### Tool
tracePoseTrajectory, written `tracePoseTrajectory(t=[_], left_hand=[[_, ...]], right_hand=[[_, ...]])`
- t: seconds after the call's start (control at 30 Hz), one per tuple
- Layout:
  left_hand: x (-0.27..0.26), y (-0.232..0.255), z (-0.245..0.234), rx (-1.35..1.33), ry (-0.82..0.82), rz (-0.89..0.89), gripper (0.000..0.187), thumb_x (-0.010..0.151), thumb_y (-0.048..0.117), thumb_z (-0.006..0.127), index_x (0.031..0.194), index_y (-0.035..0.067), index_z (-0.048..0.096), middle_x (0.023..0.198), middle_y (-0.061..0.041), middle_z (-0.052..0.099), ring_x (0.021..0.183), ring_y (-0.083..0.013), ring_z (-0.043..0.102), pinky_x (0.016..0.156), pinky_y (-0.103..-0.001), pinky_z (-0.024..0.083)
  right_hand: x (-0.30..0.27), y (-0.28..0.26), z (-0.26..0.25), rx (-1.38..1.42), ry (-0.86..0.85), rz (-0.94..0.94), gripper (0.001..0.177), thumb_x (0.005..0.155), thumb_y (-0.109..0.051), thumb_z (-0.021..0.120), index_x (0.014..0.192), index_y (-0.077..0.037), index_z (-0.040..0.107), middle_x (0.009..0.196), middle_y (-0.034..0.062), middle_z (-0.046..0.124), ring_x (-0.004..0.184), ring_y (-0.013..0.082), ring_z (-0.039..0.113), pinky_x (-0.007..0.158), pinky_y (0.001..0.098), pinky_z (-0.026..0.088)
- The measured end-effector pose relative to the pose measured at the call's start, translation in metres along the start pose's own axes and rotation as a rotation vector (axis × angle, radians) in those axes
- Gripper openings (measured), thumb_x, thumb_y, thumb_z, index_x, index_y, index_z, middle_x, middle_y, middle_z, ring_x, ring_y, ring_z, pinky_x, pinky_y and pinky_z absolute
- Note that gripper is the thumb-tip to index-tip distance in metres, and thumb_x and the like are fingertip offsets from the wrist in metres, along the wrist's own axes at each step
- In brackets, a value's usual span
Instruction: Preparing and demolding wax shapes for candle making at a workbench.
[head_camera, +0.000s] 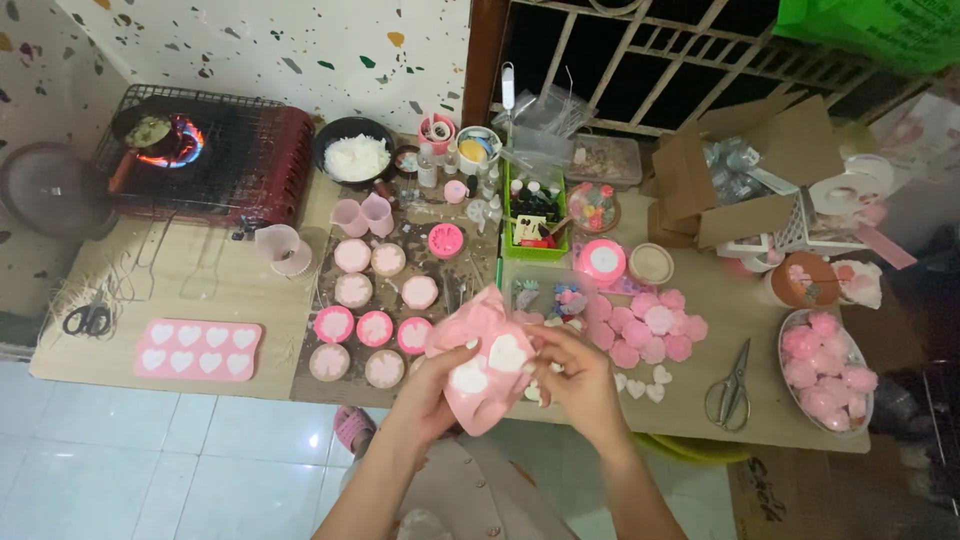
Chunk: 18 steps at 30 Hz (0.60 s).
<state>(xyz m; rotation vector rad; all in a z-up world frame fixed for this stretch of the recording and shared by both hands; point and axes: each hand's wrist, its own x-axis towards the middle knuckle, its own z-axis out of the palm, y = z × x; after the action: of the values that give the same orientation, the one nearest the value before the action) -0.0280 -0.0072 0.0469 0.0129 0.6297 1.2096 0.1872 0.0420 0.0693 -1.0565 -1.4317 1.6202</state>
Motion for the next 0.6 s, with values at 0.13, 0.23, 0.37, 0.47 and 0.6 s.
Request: tracePoseTrajectory(t=[0.13, 0.23, 0.37, 0.47, 0.6], left_hand=[[0.009, -0.008, -0.015, 0.065, 0.072, 0.000, 0.048, 0.086, 0.015, 0.074, 0.128, -0.002, 0.061, 0.120, -0.016, 0.071, 0.107, -0.0285, 0.071, 0.094, -0.043, 0.057], [0.012, -0.014, -0.019, 0.109, 0.063, 0.048, 0.046, 0.087, 0.013, 0.075, 0.128, -0.003, 0.062, 0.120, -0.016, 0.071, 0.108, -0.0281, 0.070, 0.094, -0.041, 0.057], [0.012, -0.018, -0.022, 0.107, 0.048, 0.007, 0.045, 0.087, 0.016, 0.074, 0.127, -0.002, 0.063, 0.119, -0.014, 0.072, 0.108, -0.0270, 0.070, 0.094, -0.041, 0.057], [0.011, -0.018, -0.021, 0.045, -0.007, -0.040, 0.045, 0.086, 0.018, 0.074, 0.127, 0.001, 0.063, 0.120, -0.013, 0.072, 0.109, -0.0260, 0.071, 0.097, -0.041, 0.056], [0.009, -0.016, -0.020, 0.006, -0.039, -0.069, 0.044, 0.089, 0.021, 0.073, 0.126, -0.001, 0.063, 0.121, -0.015, 0.072, 0.109, -0.0278, 0.070, 0.098, -0.043, 0.055]], right_hand=[[0.004, 0.014, -0.009, -0.029, 0.082, 0.089, 0.027, 0.093, -0.003, 0.068, 0.120, 0.000, 0.070, 0.077, 0.0003, 0.068, 0.055, 0.0050, 0.052, 0.047, 0.0214, 0.042], [0.005, 0.018, -0.010, -0.202, 0.038, 0.006, 0.022, 0.094, -0.006, 0.074, 0.114, 0.000, 0.073, 0.071, -0.0003, 0.057, 0.056, 0.0041, 0.045, 0.047, 0.0204, 0.034], [0.004, 0.031, -0.014, 0.026, 0.030, -0.082, 0.010, 0.094, -0.004, 0.071, 0.103, 0.000, 0.070, 0.088, -0.0040, 0.063, 0.074, 0.0013, 0.054, 0.059, 0.0190, 0.039], [0.006, 0.035, -0.019, 0.216, 0.044, 0.169, 0.012, 0.093, -0.007, 0.070, 0.104, -0.002, 0.074, 0.079, -0.0043, 0.062, 0.060, 0.0014, 0.047, 0.048, 0.0196, 0.030], [0.007, 0.042, -0.019, 0.252, -0.001, 0.224, 0.015, 0.095, -0.013, 0.067, 0.105, -0.005, 0.074, 0.078, -0.0062, 0.058, 0.058, 0.0006, 0.042, 0.046, 0.0192, 0.027]])
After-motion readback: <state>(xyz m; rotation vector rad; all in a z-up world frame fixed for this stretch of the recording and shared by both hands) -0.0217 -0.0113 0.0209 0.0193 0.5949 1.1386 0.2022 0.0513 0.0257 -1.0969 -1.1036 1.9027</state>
